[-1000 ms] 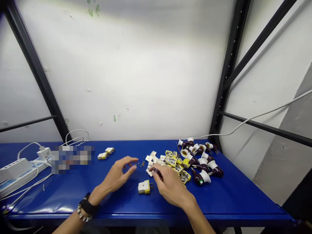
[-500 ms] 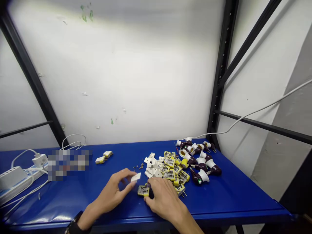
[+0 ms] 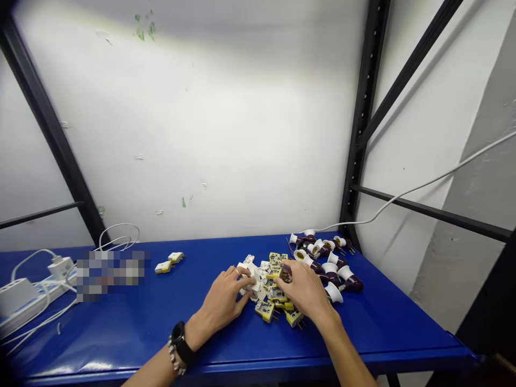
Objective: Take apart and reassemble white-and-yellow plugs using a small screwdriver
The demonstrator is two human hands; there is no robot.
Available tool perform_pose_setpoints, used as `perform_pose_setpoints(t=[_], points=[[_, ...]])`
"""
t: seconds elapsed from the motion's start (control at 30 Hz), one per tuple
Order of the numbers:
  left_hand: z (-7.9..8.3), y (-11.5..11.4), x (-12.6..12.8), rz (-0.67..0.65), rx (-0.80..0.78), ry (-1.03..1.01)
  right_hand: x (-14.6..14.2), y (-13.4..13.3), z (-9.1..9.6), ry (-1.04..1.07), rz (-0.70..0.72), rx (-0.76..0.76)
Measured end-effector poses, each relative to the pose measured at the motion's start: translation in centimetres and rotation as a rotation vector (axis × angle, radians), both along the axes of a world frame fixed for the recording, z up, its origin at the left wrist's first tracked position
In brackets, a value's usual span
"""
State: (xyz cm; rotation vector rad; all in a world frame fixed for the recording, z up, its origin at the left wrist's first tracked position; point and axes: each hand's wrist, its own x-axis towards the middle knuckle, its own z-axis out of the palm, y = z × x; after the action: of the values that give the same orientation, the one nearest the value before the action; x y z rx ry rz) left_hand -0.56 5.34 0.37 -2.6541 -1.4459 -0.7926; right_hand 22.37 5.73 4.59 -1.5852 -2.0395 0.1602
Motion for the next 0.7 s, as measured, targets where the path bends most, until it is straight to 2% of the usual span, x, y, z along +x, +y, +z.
perform_pose_setpoints(t=[0.17, 0.3, 0.4, 0.53, 0.6, 0.63, 0.7], points=[[-0.1, -0.6, -0.8, 0.01, -0.006, 0.041, -0.9, -0.8, 0.4, 0.045, 0.019, 0.009], [-0.1, -0.8, -1.8, -0.023, -0.056, 0.036, -1.4, -0.8, 0.5, 0.137, 0.046, 0.117], [0.1, -0.9, -3.7, 0.005, -0.073, 0.005, -1.6, -0.7, 0.1, 0.192, 0.072, 0.161], [0.6, 0.0, -9.2, 0.117, -0.058, -0.009, -2.1, -1.0, 0.0, 0.213, 0.086, 0.147], [0.7, 1.0, -13.2, 0.261, -0.015, 0.007, -2.3, -1.2, 0.1, 0.243, 0.09, 0.159], [0.7, 1.5, -15.2, 0.38, 0.01, 0.032, -2.4, -1.3, 0.2, 0.27, 0.091, 0.179], [0.3, 2.5, -18.9, 0.572, -0.025, 0.14, -2.6, -1.4, 0.4, 0.335, 0.081, 0.258]])
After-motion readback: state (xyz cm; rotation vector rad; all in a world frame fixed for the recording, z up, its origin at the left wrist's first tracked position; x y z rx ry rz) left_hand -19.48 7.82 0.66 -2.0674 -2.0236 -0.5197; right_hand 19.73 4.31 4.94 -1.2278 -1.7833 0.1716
